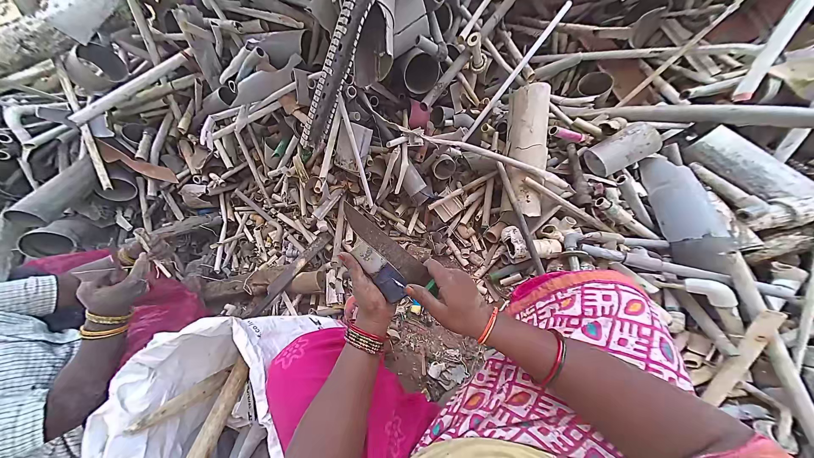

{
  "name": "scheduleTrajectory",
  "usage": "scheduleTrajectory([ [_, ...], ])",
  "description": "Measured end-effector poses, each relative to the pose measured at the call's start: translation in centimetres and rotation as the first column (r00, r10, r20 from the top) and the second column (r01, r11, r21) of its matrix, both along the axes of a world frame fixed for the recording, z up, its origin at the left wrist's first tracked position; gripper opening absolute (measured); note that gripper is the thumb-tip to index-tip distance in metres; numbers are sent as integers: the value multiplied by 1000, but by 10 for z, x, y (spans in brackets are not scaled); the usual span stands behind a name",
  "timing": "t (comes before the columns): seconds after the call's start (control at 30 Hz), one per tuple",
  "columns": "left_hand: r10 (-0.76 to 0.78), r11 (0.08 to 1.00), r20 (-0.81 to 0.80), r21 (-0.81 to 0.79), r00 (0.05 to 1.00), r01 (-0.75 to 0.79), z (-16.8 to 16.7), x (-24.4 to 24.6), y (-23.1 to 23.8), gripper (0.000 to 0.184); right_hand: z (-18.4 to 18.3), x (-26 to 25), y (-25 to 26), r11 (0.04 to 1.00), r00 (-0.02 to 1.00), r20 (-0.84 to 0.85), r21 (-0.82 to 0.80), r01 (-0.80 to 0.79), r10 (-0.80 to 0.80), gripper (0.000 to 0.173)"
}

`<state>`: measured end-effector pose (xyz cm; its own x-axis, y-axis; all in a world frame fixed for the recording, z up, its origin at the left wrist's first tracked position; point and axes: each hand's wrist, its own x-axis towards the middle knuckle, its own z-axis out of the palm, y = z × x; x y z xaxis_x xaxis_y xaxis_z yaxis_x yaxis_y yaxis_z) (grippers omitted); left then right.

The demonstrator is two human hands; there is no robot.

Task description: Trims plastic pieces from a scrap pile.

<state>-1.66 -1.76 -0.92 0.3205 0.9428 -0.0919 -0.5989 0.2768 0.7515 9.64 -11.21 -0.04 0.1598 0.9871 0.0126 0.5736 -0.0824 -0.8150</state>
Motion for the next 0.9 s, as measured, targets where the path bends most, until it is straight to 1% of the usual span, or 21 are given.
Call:
scheduleTrajectory([
  [0.03,15,1000,6,9,1000,-15,0,0,0,67,-1,-2,0,1000,1000,27,10,13,-13,59],
  [0.1,53,998,31,37,998,-54,0,1,-2,67,-3,-7,-1,999,997,71,32,16,-18,66],
  [0.23,110,989,71,88,991,-116,-1,0,-5,66,-10,-20,-2,978,983,152,193,76,-107,66],
  [0.33,126,989,82,68,989,-132,3,-1,-8,67,-8,-21,0,984,979,178,164,71,-100,66],
  [0.43,117,989,99,81,988,-125,3,-2,-9,67,-3,-20,1,994,975,209,98,49,-69,69],
  [0.57,113,989,90,90,989,-121,3,-3,-10,67,0,-22,-1,993,955,283,101,61,-87,72],
  [0.67,134,988,96,71,986,-141,3,-2,-10,67,-6,-24,0,975,931,337,210,70,-139,70],
  [0.77,121,992,98,33,988,-125,4,-3,-12,66,-9,-22,1,962,918,374,270,33,-136,70],
  [0.87,82,996,119,26,990,-85,0,-5,-12,69,-7,-18,1,972,916,392,236,-14,-82,70],
  [0.9,59,998,121,26,991,-63,-2,-5,-11,71,-6,-16,2,979,915,400,202,-31,-54,71],
])
